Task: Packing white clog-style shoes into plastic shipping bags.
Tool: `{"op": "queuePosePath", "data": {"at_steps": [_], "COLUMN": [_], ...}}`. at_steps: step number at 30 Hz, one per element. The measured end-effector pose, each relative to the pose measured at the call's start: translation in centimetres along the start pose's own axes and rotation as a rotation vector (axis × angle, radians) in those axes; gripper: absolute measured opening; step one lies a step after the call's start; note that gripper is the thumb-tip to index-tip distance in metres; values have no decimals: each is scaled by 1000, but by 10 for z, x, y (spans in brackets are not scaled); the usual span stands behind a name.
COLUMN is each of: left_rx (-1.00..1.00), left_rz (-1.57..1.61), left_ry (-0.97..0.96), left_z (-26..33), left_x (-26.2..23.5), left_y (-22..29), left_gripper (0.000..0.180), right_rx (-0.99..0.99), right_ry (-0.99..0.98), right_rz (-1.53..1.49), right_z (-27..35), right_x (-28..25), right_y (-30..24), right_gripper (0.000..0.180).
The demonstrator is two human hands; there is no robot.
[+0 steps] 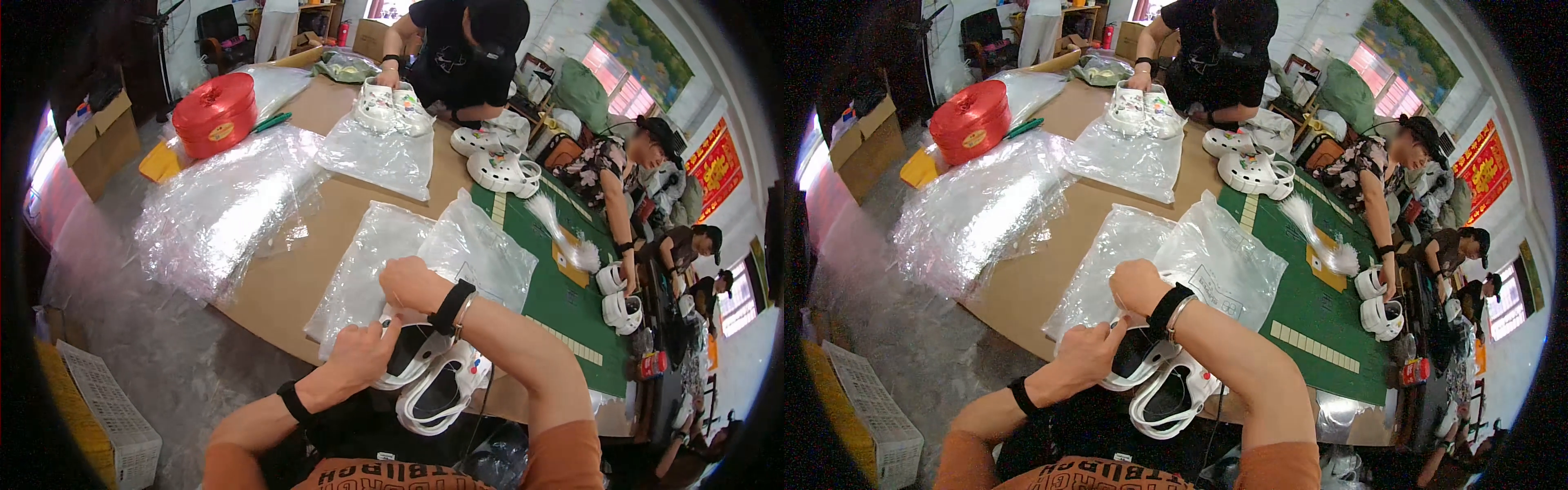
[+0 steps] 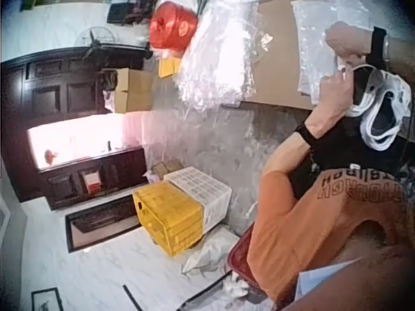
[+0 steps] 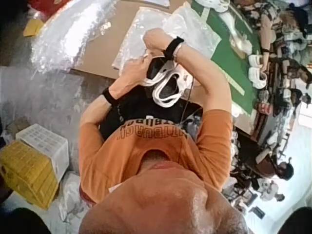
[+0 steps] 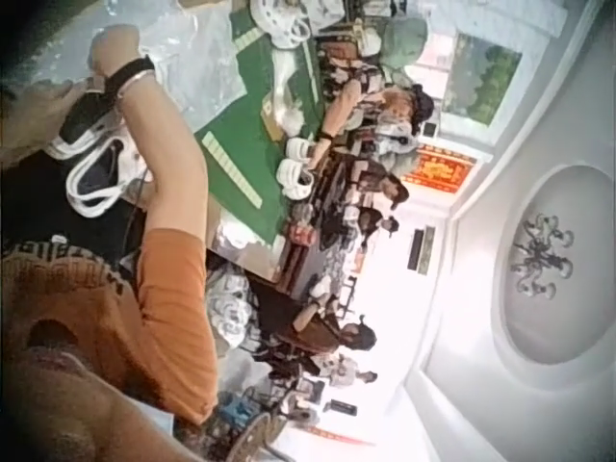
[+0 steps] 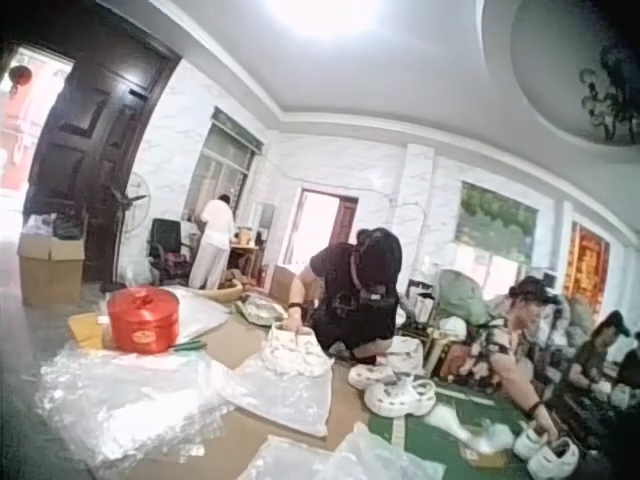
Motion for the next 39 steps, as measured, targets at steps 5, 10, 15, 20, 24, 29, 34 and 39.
{"op": "queuePosePath", "data": {"at_steps": [5,10,15,20,24,29,34,39], "left_rx": [-80,-126,-70,42,46,-194,-298,58], "left_rz": [62,181,184,71,48,341,320,311], "left_ry": [-66,-93,-129,-105,-77,-106,-166,104], "left_z": [2,5,2,2,5,13,15,2], "left_x": [3,22,23,9,9,29,19,-17], "left_y": [-9,-16,-6,13,17,-18,-19,34], "left_gripper": [45,43,46,48,48,44,36,33], "right_rx": [-106,-76,-113,-131,-216,-3,460,968], "right_ry": [-11,-265,-191,-64,8,-31,169,279], "right_rz": [-14,-135,-198,-174,-83,-722,-821,-872], "right_z": [6,10,21,27,30,46,162,308], "right_x": [-11,34,29,4,-4,-42,-49,43], "right_y": [-9,-3,1,-9,-28,-1,58,35], "right_gripper": [11,13,12,8,9,16,20,15]}}
Point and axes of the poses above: each hand's wrist, its own z-axis away from the middle knuckle, its own x-axis out of the palm, y = z × x, the point moved 9 cm from there along -z, towards the middle knuckle, and after that the axes turned 14 degrees about z, right-handed, at the moved point
